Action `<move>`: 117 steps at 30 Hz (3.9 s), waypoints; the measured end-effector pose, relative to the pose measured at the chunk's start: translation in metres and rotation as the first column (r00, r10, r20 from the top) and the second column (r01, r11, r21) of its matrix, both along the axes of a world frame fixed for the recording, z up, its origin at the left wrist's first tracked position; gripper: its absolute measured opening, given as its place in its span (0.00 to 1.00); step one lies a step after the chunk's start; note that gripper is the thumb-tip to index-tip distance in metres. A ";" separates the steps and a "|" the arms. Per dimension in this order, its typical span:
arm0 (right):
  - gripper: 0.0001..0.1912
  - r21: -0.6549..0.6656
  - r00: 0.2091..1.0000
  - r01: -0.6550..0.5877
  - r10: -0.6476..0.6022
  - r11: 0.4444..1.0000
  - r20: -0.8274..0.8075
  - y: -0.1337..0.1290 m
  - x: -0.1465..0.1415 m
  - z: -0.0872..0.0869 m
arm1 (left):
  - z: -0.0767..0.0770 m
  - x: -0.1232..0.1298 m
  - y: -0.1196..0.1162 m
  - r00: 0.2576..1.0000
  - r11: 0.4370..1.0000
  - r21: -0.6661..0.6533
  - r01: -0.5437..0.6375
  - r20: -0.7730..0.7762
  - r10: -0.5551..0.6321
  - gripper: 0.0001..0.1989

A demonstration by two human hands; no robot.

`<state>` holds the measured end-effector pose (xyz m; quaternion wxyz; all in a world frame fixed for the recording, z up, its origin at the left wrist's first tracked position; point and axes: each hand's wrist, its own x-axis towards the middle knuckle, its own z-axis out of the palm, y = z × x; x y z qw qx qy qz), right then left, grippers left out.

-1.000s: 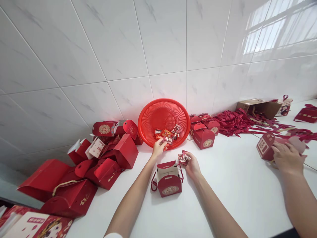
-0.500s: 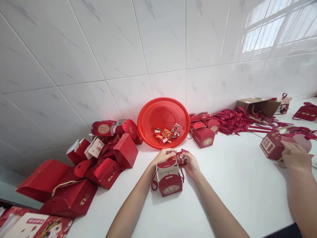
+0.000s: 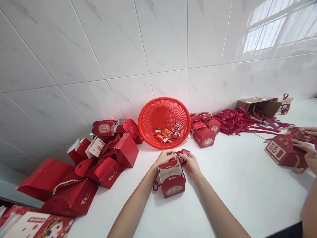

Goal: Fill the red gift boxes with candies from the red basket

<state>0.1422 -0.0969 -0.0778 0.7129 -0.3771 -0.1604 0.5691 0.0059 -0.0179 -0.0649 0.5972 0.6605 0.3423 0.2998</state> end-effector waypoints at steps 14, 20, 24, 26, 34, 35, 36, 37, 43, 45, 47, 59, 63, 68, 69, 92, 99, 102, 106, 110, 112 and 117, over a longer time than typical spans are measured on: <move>0.16 -0.062 0.999 -0.030 0.027 0.998 -0.046 0.005 0.005 -0.005 | 0.022 -0.002 0.024 0.782 0.846 -0.307 -0.435 0.337 0.524 0.13; 0.17 -0.049 0.998 -0.045 0.043 0.998 -0.041 0.003 0.004 -0.001 | 0.013 0.011 0.007 0.937 0.952 -0.246 -0.181 0.252 0.243 0.23; 0.21 -0.026 0.997 -0.075 0.075 0.997 -0.019 0.002 0.002 -0.002 | 0.008 0.015 0.002 0.981 0.986 -0.149 -0.071 0.167 0.096 0.27; 0.23 -0.011 0.997 -0.078 0.078 0.997 0.000 0.002 0.002 -0.004 | 0.006 0.015 0.001 0.992 0.997 -0.073 -0.033 0.118 0.042 0.25; 0.26 -0.021 0.998 -0.044 0.045 0.999 0.038 0.001 0.002 -0.006 | 0.004 0.007 0.021 0.994 0.975 0.194 -0.112 0.002 0.114 0.13; 0.26 -0.023 0.998 -0.045 0.046 0.999 0.041 0.000 0.002 -0.005 | 0.006 0.005 0.027 0.983 0.947 0.278 -0.162 -0.036 0.179 0.10; 0.26 -0.025 0.998 -0.048 0.049 0.999 0.044 0.000 0.002 -0.005 | 0.009 0.003 0.032 0.967 0.911 0.361 -0.198 -0.082 0.242 0.08; 0.26 -0.027 0.998 -0.051 0.052 0.998 0.047 0.000 0.001 -0.004 | 0.012 0.000 0.037 0.945 0.873 0.437 -0.215 -0.132 0.299 0.07; 0.25 -0.037 0.996 -0.070 0.072 0.997 0.053 0.001 0.001 -0.007 | 0.034 -0.009 0.060 0.712 0.709 0.701 -0.083 -0.456 0.534 0.11; 0.24 -0.035 0.996 -0.073 0.075 0.997 0.057 0.002 0.001 -0.009 | 0.039 -0.007 0.066 0.622 0.705 0.708 -0.040 -0.535 0.572 0.12; 0.24 -0.029 0.996 -0.072 0.074 0.997 0.058 0.002 0.001 -0.010 | 0.040 -0.004 0.071 0.580 0.717 0.697 -0.020 -0.576 0.576 0.12; 0.26 -0.029 0.995 -0.075 0.077 0.997 0.063 0.000 0.001 -0.007 | 0.028 0.009 0.084 0.766 0.734 0.679 -0.023 -0.460 0.450 0.24; 0.27 -0.048 0.995 -0.074 0.077 0.996 0.066 -0.001 0.001 -0.005 | 0.033 0.002 0.091 0.726 0.727 0.686 -0.035 -0.483 0.490 0.27; 0.26 -0.040 0.995 -0.071 0.073 0.997 0.062 -0.001 0.001 -0.005 | 0.045 -0.008 0.098 0.654 0.731 0.682 0.008 -0.557 0.512 0.25; 0.26 -0.036 0.996 -0.071 0.073 0.997 0.059 -0.001 0.001 -0.005 | 0.046 -0.008 0.099 0.640 0.735 0.677 0.020 -0.574 0.511 0.24; 0.23 -0.035 0.998 -0.061 0.062 0.997 0.031 0.002 0.004 -0.015 | 0.045 -0.012 0.102 0.532 0.743 0.657 0.131 -0.679 0.506 0.23; 0.23 -0.027 0.997 -0.067 0.068 0.997 0.037 0.003 0.005 -0.017 | 0.056 -0.023 0.101 0.448 0.707 0.697 0.122 -0.674 0.587 0.22; 0.23 -0.032 0.997 -0.065 0.066 0.997 0.046 0.003 0.006 -0.017 | 0.061 -0.025 0.098 0.437 0.680 0.728 0.085 -0.641 0.631 0.24; 0.23 -0.039 0.997 -0.066 0.068 0.997 0.047 0.002 0.005 -0.015 | 0.067 -0.031 0.098 0.469 0.653 0.757 -0.006 -0.575 0.671 0.24; 0.25 -0.034 0.997 -0.066 0.068 0.997 0.046 0.002 0.004 -0.013 | 0.066 -0.038 0.103 0.494 0.604 0.797 -0.014 -0.520 0.697 0.22; 0.26 -0.041 0.997 -0.061 0.062 0.997 0.043 0.001 0.003 -0.011 | 0.064 -0.038 0.103 0.508 0.582 0.813 0.032 -0.514 0.691 0.21; 0.27 -0.045 0.997 -0.063 0.065 0.997 0.045 0.000 0.003 -0.010 | 0.057 -0.028 0.095 0.488 0.645 0.738 0.199 -0.645 0.588 0.19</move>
